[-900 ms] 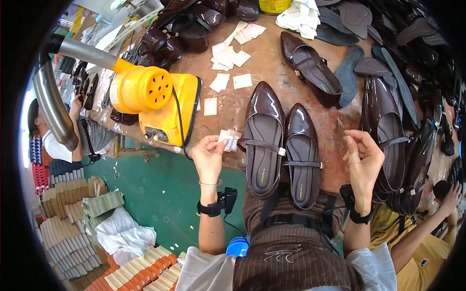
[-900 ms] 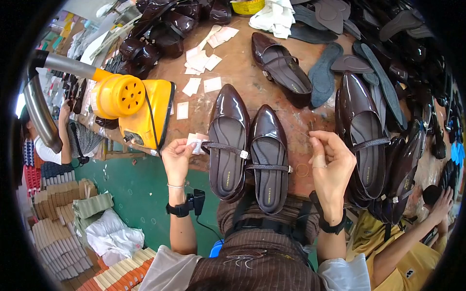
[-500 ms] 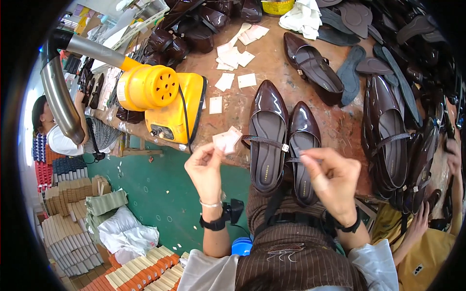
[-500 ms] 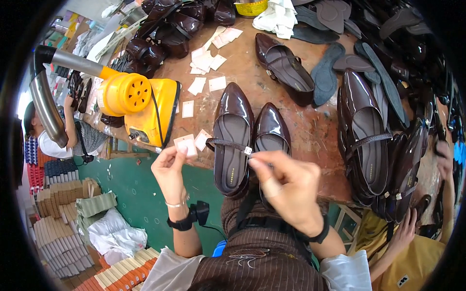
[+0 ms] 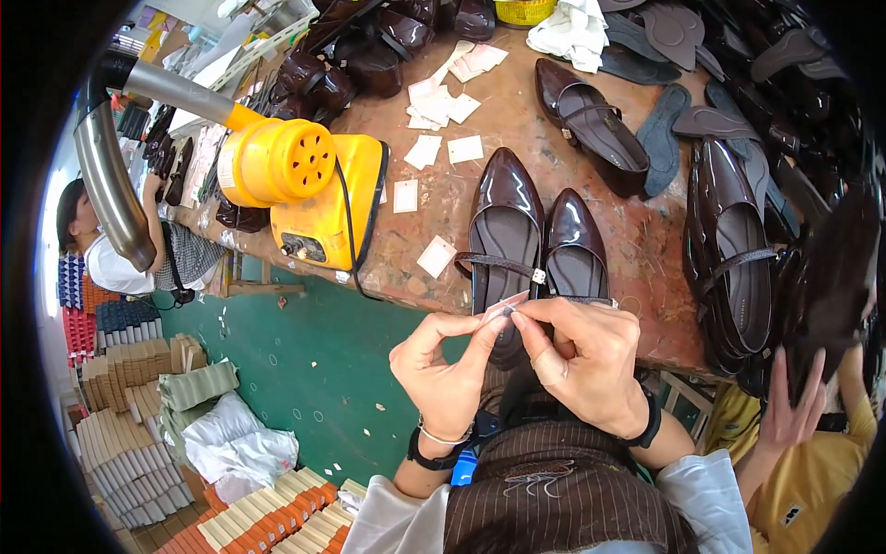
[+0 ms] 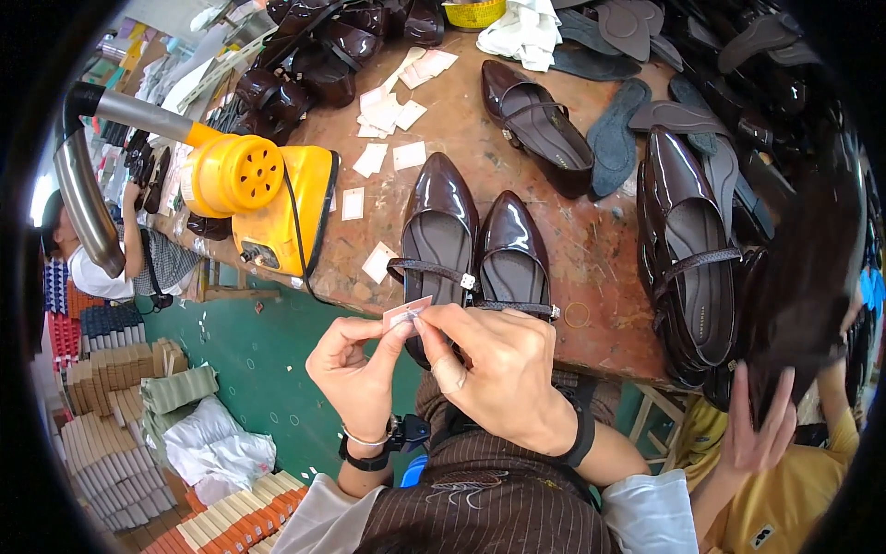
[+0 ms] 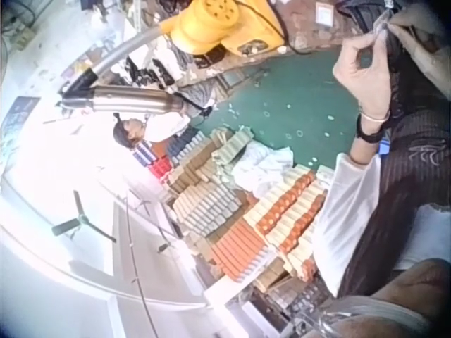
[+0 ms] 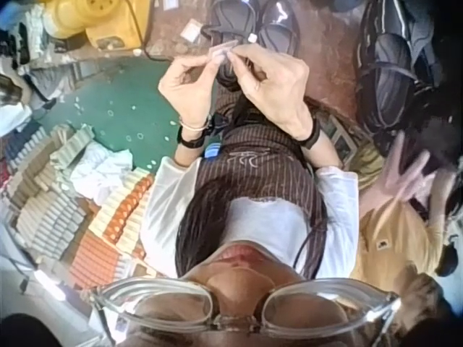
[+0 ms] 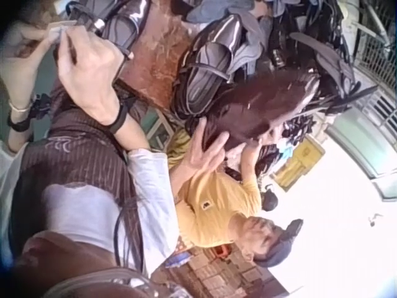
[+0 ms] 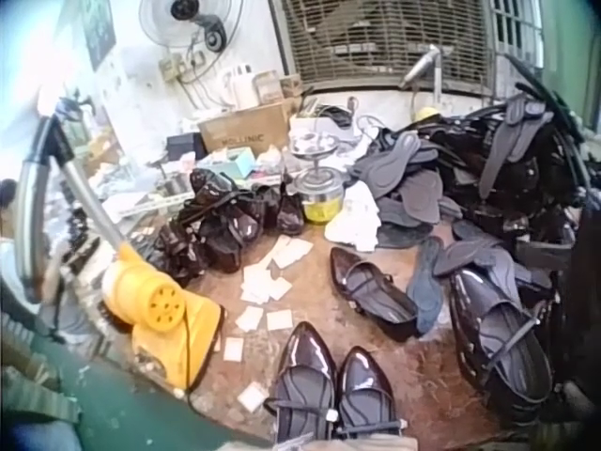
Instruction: Finishing and inspecting women's flats in a factory setting, including wiping, applying labels, and heating.
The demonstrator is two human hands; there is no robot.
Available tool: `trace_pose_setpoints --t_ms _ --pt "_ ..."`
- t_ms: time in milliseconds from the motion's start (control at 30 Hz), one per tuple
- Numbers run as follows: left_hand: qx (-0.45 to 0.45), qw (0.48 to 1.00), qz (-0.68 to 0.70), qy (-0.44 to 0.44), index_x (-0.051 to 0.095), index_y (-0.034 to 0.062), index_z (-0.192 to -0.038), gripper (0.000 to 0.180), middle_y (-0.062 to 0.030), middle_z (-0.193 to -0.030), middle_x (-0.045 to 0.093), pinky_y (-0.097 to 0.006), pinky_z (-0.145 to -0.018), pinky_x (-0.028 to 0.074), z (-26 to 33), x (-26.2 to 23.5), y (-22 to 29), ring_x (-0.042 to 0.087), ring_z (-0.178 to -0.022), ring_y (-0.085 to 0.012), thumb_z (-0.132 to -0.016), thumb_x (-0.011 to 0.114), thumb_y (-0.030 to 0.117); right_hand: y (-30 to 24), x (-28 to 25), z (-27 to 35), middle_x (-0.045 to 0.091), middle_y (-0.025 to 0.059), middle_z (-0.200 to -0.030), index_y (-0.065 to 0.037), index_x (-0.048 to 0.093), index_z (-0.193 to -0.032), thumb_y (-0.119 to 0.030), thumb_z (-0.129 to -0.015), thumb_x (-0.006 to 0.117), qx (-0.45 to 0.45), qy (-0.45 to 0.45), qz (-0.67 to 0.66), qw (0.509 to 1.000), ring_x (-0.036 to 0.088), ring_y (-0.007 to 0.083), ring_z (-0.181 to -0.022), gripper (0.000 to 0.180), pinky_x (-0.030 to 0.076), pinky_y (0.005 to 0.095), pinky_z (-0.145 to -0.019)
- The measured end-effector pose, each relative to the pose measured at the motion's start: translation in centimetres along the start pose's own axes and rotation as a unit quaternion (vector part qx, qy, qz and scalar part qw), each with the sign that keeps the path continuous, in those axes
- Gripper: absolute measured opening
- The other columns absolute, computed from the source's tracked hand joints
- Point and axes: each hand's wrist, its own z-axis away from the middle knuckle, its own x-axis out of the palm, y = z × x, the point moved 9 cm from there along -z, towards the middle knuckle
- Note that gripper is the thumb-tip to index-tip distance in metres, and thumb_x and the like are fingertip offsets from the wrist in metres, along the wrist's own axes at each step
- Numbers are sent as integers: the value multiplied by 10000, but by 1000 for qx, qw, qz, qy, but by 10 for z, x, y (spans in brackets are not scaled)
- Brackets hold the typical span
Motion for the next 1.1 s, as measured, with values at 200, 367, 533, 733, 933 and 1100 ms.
trace_pose_setpoints --t_ms 200,367,533,733,933,1100 --pt "174 978 -114 -32 675 -22 -814 174 -100 -823 702 -277 -693 511 1 2 19 653 -727 -186 -693 767 -106 15 3 3 642 76 -659 5 640 -994 -164 -865 720 97 -44 -140 984 636 168 -567 227 486 281 -546" --pt "286 943 -167 -39 692 3 -807 209 -98 -817 691 -333 -687 526 9 8 36 654 -717 -259 -642 752 -110 42 26 16 672 77 -783 26 621 -1056 -110 -939 635 229 -167 -364 887 645 117 -667 180 513 243 -638" --pt "373 893 -218 -123 716 78 -804 210 -54 -871 646 -349 -644 499 19 23 45 616 -714 -248 -636 795 -19 54 30 18 676 80 -800 33 671 -942 -76 -920 641 252 -226 -404 850 647 132 -702 115 512 259 -675" --pt "254 909 -278 -180 714 139 -1143 480 -134 -1132 588 -420 -853 466 -20 31 17 577 -975 -335 -717 803 342 64 -55 -2 637 111 -1132 -28 725 -876 -55 -831 709 86 68 -44 993 606 153 -969 55 472 298 -866" --pt "1 970 -179 -164 738 22 -958 239 -151 -856 640 -336 -744 476 -66 29 -84 625 -817 -276 -801 753 201 93 -47 -14 688 25 -842 13 668 -1011 -20 -906 641 231 61 -261 935 631 74 -766 113 467 196 -656" --pt "-8 968 -195 -158 667 -42 -778 139 -109 -749 642 -294 -631 475 -61 30 -81 604 -663 -175 -713 755 43 95 7 -32 611 65 -606 -13 704 -904 -56 -856 685 167 -73 -104 978 567 78 -544 68 415 256 -514"
